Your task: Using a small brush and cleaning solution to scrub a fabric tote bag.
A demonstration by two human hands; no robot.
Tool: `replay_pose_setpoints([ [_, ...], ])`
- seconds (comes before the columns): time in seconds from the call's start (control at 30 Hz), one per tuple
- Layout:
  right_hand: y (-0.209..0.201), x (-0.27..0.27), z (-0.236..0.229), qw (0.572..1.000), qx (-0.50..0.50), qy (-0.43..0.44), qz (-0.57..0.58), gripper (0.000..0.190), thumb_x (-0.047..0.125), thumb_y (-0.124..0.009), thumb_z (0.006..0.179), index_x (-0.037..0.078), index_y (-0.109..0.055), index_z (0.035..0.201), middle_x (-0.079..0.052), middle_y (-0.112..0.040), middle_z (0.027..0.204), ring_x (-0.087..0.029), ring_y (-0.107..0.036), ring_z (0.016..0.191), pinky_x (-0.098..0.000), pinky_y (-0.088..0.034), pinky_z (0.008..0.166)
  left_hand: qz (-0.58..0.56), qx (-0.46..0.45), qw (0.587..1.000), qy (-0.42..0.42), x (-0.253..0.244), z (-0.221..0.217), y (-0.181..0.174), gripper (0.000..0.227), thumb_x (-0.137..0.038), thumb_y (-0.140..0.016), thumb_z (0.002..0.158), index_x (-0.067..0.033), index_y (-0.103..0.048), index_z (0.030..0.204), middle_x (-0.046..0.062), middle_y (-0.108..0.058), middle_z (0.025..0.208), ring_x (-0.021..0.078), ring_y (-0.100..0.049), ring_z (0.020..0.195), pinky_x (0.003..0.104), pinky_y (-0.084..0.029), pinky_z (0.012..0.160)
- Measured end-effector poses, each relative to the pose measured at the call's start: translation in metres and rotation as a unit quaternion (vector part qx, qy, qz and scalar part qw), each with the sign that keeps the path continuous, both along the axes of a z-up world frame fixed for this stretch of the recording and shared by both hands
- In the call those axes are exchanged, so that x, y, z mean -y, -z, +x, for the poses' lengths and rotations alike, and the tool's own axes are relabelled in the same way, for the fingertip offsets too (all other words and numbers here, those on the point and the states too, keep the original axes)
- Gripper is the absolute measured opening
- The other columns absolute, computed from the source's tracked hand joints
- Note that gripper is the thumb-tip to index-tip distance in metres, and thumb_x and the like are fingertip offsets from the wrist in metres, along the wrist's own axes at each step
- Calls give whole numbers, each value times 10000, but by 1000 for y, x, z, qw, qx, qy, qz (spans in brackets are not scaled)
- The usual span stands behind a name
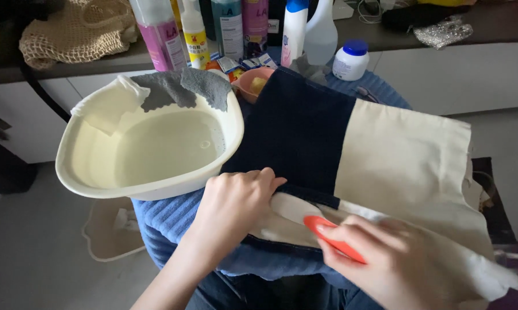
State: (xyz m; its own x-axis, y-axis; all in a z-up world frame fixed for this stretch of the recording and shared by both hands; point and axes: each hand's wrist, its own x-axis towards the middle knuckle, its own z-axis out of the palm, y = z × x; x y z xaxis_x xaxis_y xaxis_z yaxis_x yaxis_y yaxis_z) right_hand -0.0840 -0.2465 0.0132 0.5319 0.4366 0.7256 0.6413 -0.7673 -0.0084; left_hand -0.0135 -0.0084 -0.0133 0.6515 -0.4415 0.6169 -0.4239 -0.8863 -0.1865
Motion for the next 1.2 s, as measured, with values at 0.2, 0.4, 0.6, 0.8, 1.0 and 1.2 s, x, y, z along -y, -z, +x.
replay_pose_setpoints([
  [0.2, -15, 57, -5, 890, -347, 294, -18, 268, 381, -921, 622, 482, -840, 857, 285, -824, 800, -8, -752, 727, -229, -514, 696, -22, 7, 999, 30, -2, -1, -6, 445, -414, -701, 1049, -184, -480, 737, -28, -551, 541, 259, -583, 431, 407, -350, 329],
  [0.4, -10, -4, 7, 998, -58, -8, 12, 78, 236, -772, 822, 250, -696, 811, 147, -651, 758, -124, -599, 585, -261, -488, 567, 0, 22, 1000, -12, -3, 2, 1, 422, -464, -691, 1031, -227, -507, 735, -38, -606, 548, 234, -624, 444, 386, -393, 349],
  [0.6, -13, 75, -1, 876, -364, 306, -83, 171, 532, -887, 628, 548, -836, 790, 396, -836, 835, 23, -783, 723, -189, -529, 702, -48, -3, 998, 50, -4, -2, -5, 423, -386, -703, 1041, -172, -500, 738, -19, -571, 552, 267, -590, 451, 415, -333, 338],
  [0.8, -17, 18, 11, 991, -82, 74, -81, 48, 403, -735, 778, 393, -718, 822, 270, -683, 754, -41, -617, 536, -285, -435, 390, -58, -7, 997, 43, -2, -4, -9, 424, -394, -704, 1035, -181, -492, 736, -24, -590, 561, 264, -609, 467, 415, -338, 335],
  [1.0, -2, 66, 16, 940, -331, 6, 75, 275, 259, -901, 684, 374, -945, 930, 215, -906, 1011, 29, -839, 720, -145, -564, 750, -39, -12, 998, 47, -3, -2, -11, 366, -399, -689, 1028, -196, -526, 771, -7, -620, 582, 276, -642, 478, 433, -374, 323],
  [1.2, -31, 27, 10, 751, -456, 409, -248, 299, 791, -663, 750, 956, -569, 980, 726, -561, 1052, 262, -661, 981, -62, -564, 833, -49, -46, 996, 50, 1, -4, -12, 407, -391, -700, 1036, -184, -502, 747, -33, -582, 563, 257, -602, 449, 410, -343, 325],
])
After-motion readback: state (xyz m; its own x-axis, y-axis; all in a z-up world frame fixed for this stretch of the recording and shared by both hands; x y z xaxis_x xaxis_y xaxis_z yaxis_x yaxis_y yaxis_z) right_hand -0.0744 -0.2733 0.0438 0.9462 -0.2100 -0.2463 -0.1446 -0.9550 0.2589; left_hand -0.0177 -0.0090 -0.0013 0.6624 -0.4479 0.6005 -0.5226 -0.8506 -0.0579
